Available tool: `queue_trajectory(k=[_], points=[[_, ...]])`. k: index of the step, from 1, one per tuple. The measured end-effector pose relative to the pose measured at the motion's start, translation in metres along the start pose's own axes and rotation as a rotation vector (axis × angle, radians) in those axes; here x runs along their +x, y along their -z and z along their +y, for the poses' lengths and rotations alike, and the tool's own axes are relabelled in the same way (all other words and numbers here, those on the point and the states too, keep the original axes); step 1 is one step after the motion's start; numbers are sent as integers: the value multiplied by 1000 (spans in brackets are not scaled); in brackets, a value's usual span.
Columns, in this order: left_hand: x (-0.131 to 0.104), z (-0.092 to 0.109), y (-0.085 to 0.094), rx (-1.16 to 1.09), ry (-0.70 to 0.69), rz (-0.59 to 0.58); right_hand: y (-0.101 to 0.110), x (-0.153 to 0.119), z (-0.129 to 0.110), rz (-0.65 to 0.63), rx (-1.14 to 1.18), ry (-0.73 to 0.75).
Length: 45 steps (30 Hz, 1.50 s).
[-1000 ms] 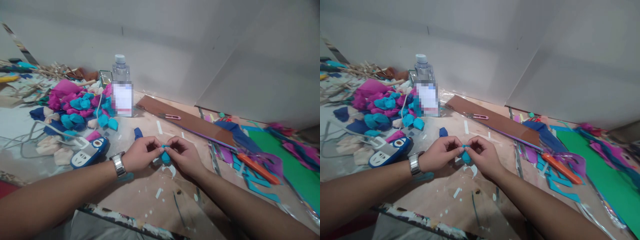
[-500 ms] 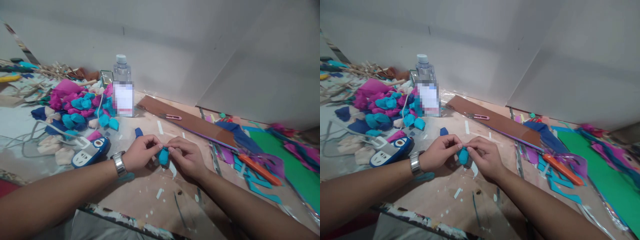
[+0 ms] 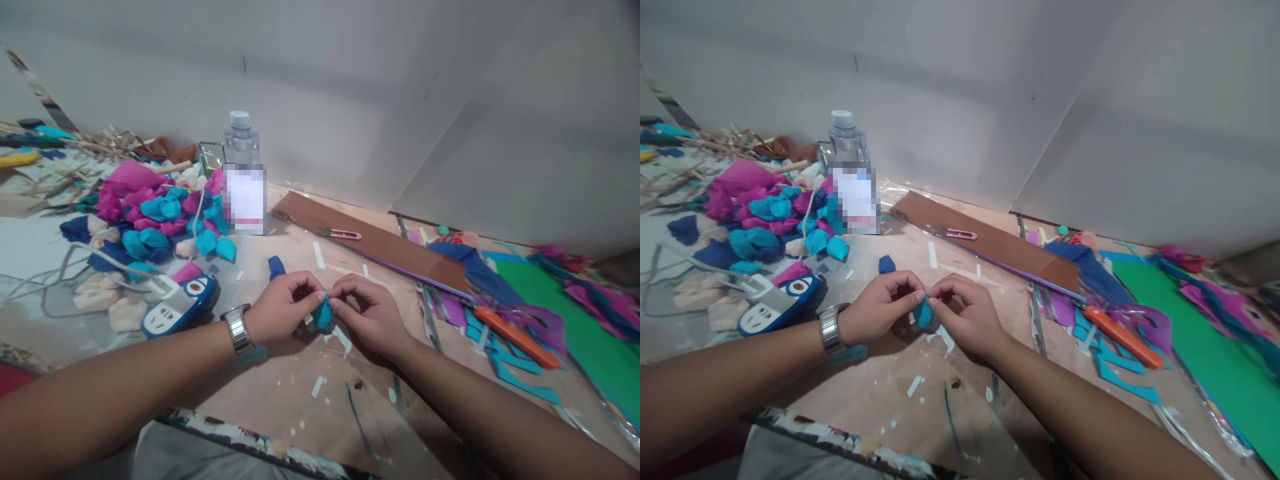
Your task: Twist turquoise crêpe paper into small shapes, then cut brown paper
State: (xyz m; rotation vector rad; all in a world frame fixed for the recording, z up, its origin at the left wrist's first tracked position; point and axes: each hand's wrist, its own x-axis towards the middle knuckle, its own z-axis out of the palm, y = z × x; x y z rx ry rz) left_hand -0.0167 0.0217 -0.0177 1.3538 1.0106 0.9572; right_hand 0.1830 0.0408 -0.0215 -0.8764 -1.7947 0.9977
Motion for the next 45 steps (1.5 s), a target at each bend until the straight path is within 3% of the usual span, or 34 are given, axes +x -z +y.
queue_trajectory(k=[8,24,32,39,45], points=[[1,-2,1,-3,-22,-17,-4,0,2,-19,310,-253],[1,2,0,59,-56,1,-7,-1,4,-30,272,-267],[1,-1,3,3,-5,8,-6,1,5,-52,220,-337],[1,-2,1,6,-4,8,-7,-1,5,20,261,-350],[1,1,4,108,17,-13,-5,0,7,4,237,-330]])
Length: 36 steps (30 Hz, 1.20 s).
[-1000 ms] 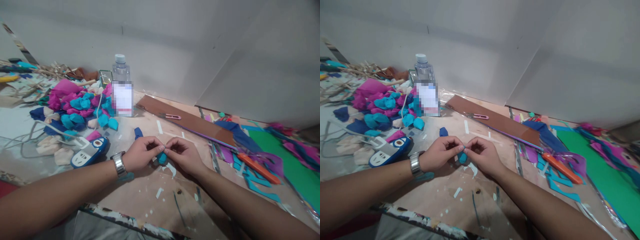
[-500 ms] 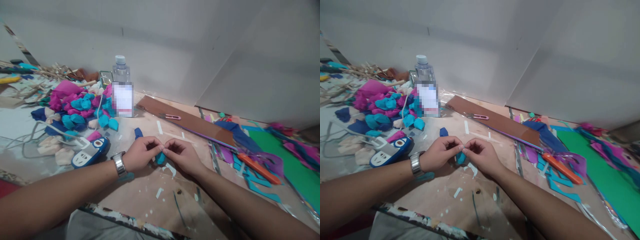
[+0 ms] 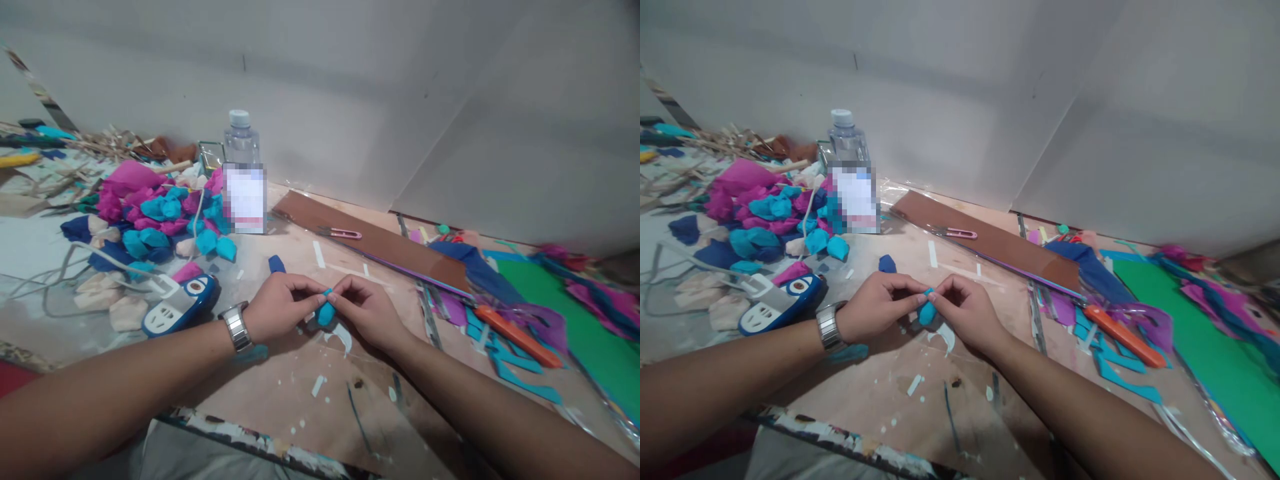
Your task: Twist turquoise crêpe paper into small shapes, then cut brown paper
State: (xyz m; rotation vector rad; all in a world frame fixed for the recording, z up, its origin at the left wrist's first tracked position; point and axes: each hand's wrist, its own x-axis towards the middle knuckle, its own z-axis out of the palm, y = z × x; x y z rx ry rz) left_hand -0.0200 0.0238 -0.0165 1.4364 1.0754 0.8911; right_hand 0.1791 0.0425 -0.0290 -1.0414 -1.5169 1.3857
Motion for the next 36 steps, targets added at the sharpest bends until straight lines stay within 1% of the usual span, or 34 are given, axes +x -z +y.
queue_trajectory(k=[3,6,8,12,15,18,24,28,30,34,36], points=[[1,-2,0,42,-63,13,-1,1,0,-8,-1,9],[1,-5,-3,23,-146,47,-1,1,0,-20,-8,6],[0,-6,-4,27,-166,53,-2,0,0,-36,-17,-2],[-2,-5,-5,116,-194,74,-2,0,1,-46,15,3],[-2,-3,-4,171,-172,49,-3,0,2,-42,41,9],[-2,-2,-3,178,-137,21,-3,-1,2,-32,42,12],[-4,1,-3,193,-122,52,-1,0,-2,-44,-17,12],[-3,2,-3,210,-144,65,-1,-1,-3,-55,-8,5],[-3,2,-3,184,-124,53,-2,-2,-2,-57,9,3],[-3,0,-5,48,-17,-9,-2,-2,-1,-51,16,5],[-3,-1,-5,10,7,-17,-1,-2,-1,-46,15,12]])
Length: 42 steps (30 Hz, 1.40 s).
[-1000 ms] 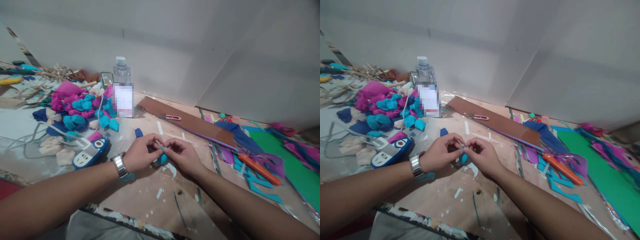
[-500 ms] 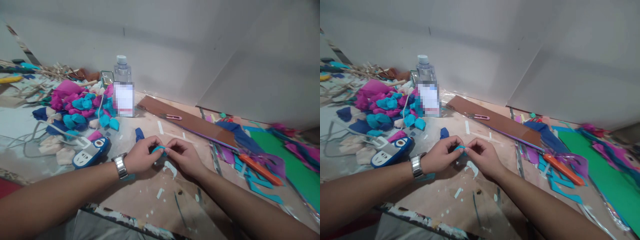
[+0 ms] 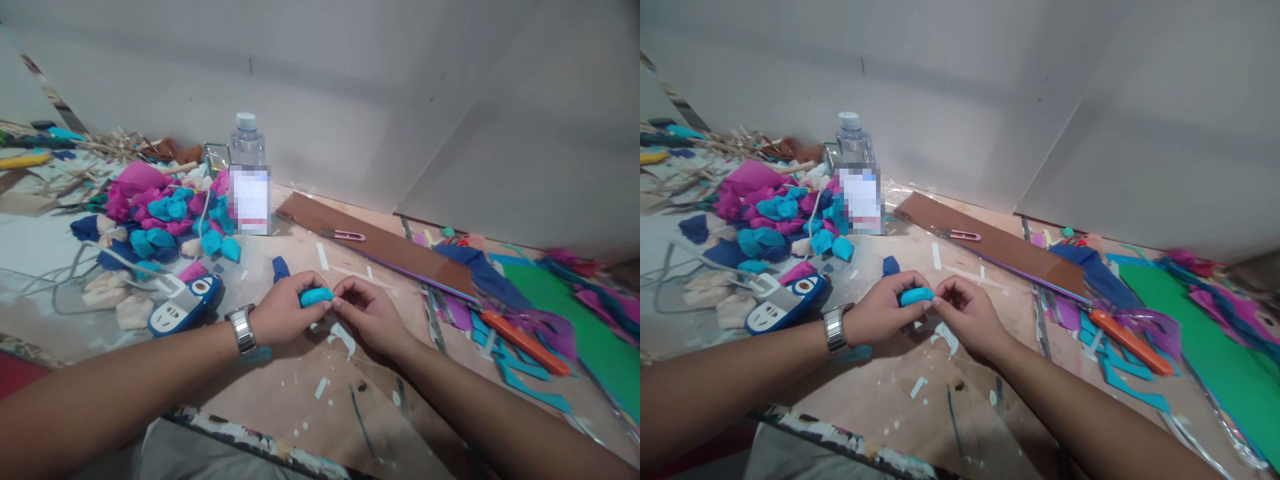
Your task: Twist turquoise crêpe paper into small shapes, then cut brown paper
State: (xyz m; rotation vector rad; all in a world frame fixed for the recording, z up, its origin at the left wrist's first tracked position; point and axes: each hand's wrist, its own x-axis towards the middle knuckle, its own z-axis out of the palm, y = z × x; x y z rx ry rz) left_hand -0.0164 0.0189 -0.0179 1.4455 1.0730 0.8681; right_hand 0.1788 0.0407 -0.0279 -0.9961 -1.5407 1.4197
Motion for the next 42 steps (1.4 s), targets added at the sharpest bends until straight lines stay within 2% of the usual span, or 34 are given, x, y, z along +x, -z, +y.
queue_trajectory(k=[5,9,19,30,42], points=[[0,1,0,20,28,2,2,-1,0,-4,37,31],[0,2,0,52,-1,17,0,0,-1,3,3,36],[2,2,-1,-91,79,8,0,1,-4,12,-149,152],[3,1,2,26,13,1,1,0,1,28,-259,176],[2,2,3,24,4,-10,3,-1,-6,65,-532,367]])
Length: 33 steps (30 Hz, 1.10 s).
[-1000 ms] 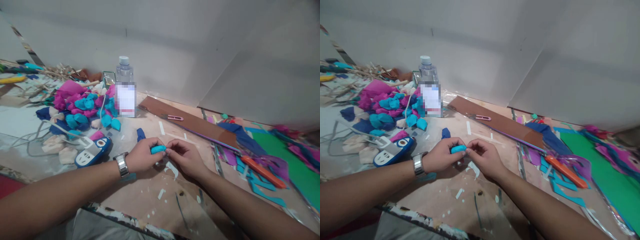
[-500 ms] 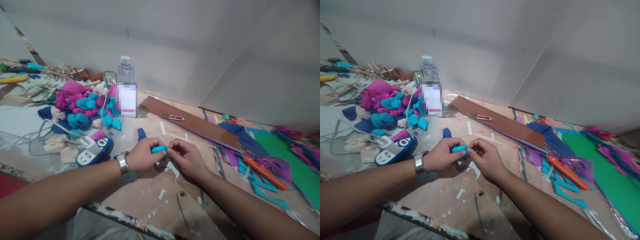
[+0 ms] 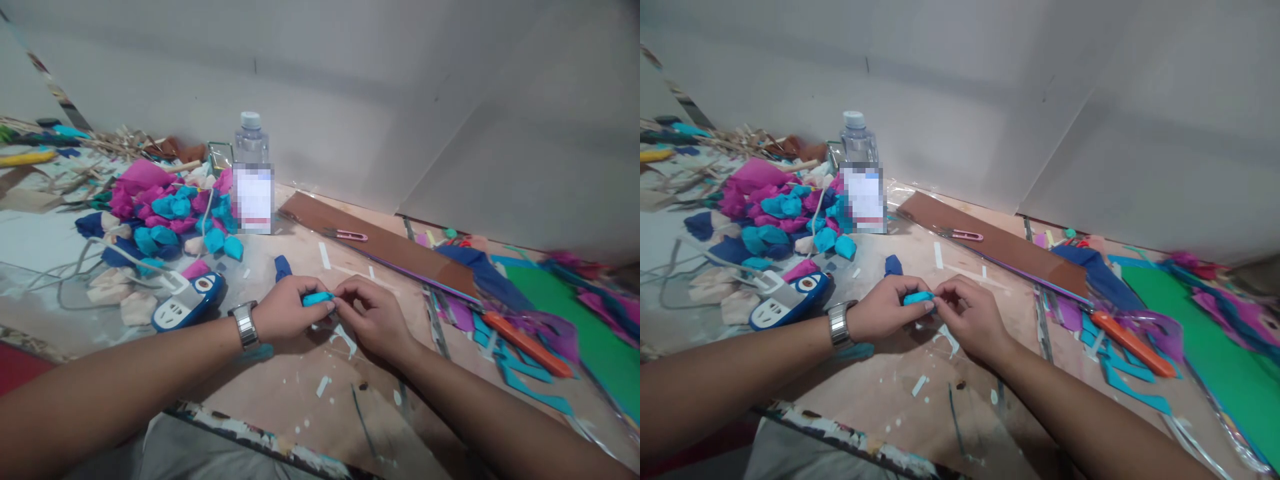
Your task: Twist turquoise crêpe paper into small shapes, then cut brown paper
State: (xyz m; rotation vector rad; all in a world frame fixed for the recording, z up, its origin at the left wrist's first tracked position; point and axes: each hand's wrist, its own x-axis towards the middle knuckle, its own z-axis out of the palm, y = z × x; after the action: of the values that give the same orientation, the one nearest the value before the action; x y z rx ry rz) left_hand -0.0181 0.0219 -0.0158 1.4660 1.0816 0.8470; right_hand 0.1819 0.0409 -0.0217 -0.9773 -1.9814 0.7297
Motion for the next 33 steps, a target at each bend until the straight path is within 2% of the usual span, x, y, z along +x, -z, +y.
queue_trajectory(k=[10,16,21,28,33], points=[[2,2,-2,-214,118,-19,0,1,-1,43,-52,202],[0,6,-4,-334,209,-28,4,0,0,18,-99,274],[0,5,-5,-361,247,-16,4,-1,-2,8,-91,223],[0,2,-6,-376,226,-23,0,-3,1,25,52,20],[0,1,-5,-372,203,-35,0,-3,5,10,93,32]])
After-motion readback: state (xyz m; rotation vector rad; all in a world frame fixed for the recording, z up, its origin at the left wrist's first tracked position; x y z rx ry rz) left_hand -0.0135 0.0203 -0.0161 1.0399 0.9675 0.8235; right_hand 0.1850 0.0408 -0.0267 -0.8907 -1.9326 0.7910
